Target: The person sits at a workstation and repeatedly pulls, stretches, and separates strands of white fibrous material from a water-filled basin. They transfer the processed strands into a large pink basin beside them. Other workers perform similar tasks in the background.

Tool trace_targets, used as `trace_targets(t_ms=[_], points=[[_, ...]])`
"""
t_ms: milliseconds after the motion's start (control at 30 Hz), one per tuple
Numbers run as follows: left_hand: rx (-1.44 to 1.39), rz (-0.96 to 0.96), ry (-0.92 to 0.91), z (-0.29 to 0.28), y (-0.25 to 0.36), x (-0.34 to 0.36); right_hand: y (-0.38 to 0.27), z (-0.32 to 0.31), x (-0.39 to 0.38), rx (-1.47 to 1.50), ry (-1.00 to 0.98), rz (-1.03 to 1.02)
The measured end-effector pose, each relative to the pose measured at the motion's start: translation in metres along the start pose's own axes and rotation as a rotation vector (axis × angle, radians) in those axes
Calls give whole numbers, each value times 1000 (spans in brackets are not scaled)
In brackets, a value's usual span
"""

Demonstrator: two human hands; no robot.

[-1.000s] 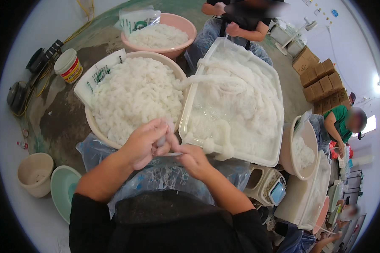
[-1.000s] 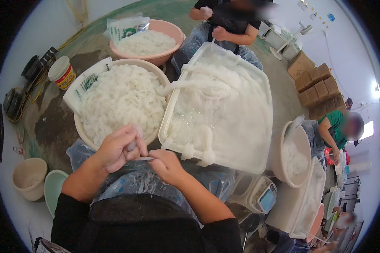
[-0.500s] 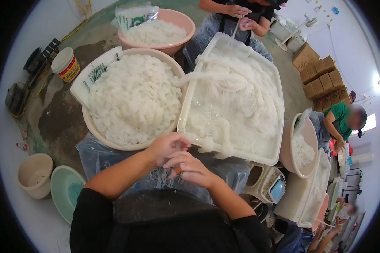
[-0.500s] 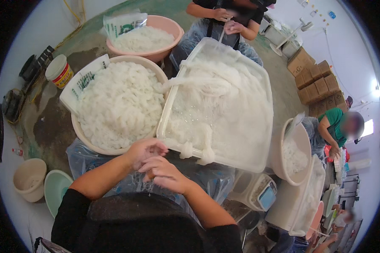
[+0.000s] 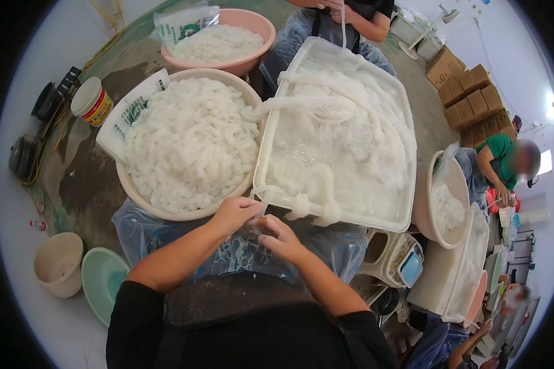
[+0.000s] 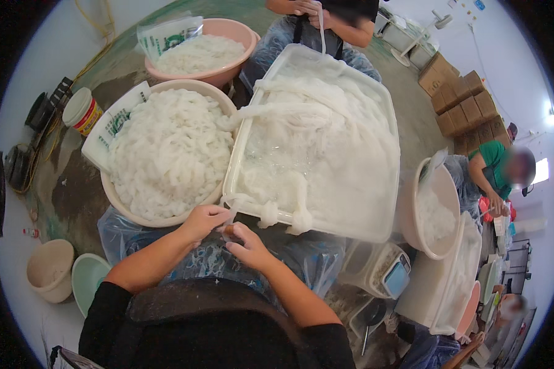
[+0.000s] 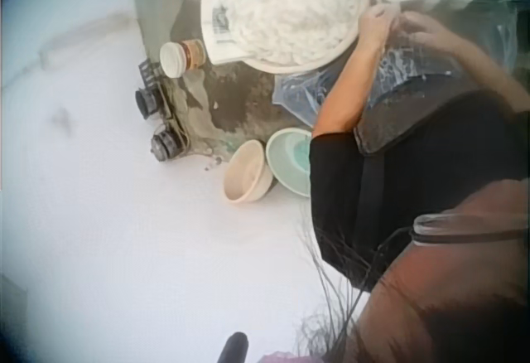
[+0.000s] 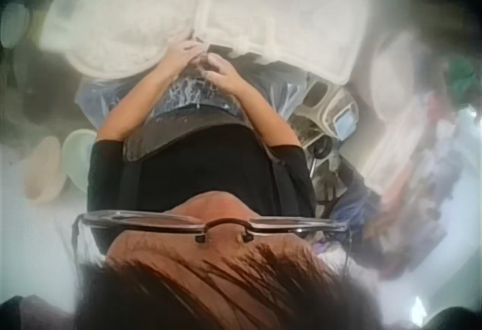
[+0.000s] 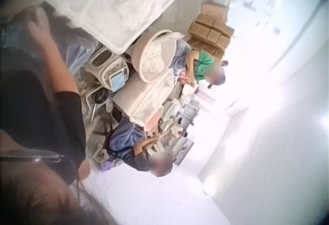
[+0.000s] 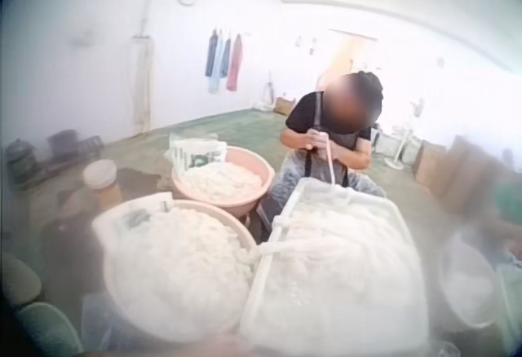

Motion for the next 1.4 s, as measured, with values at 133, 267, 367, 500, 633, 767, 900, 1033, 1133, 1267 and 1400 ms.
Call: trace_targets(t_ms=[133, 267, 367, 500, 633, 767, 900, 1033, 1133, 1267, 1400], points=[[77, 254, 79, -6, -1, -11, -10, -7, -8, 68, 103, 54], [-274, 193, -72, -10, -8, 0, 21, -23, -22, -648, 69, 64], [-257, 189, -72, -21, 4, 2, -37, -18, -5, -410, 194, 376], [-470, 148, -322, 4, 60, -51, -95, -17, 36, -703, 182, -369], [-481, 164, -599, 10, 82, -73, -94, -26, 54, -711, 134, -383], [465, 637, 21, 0, 84, -85, -140, -19, 44, -2, 96, -242], [-284, 466, -15, 1, 70, -63, -138, 14, 42, -126, -247, -228], [-237, 392, -240, 15, 64, -63, -130, 6, 51, -1127, 4, -407], [0, 620, -91, 24, 74, -75, -118, 12, 56, -969, 64, -486], [637, 975, -98, -6, 101, -94, -129, 11, 56, -483, -47, -267], [1366, 1192, 290, 8, 97, -91, -118, -1, 60, -1202, -278, -226]])
Point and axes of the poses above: each hand's wrist, its own x-axis towards the middle knuckle, its own z-axis out of the palm, y = z × x, the point moved 3 cm from there along x, towards the middle knuckle, and after that the axes turned 14 degrees about -z, right-handed, at the moved point
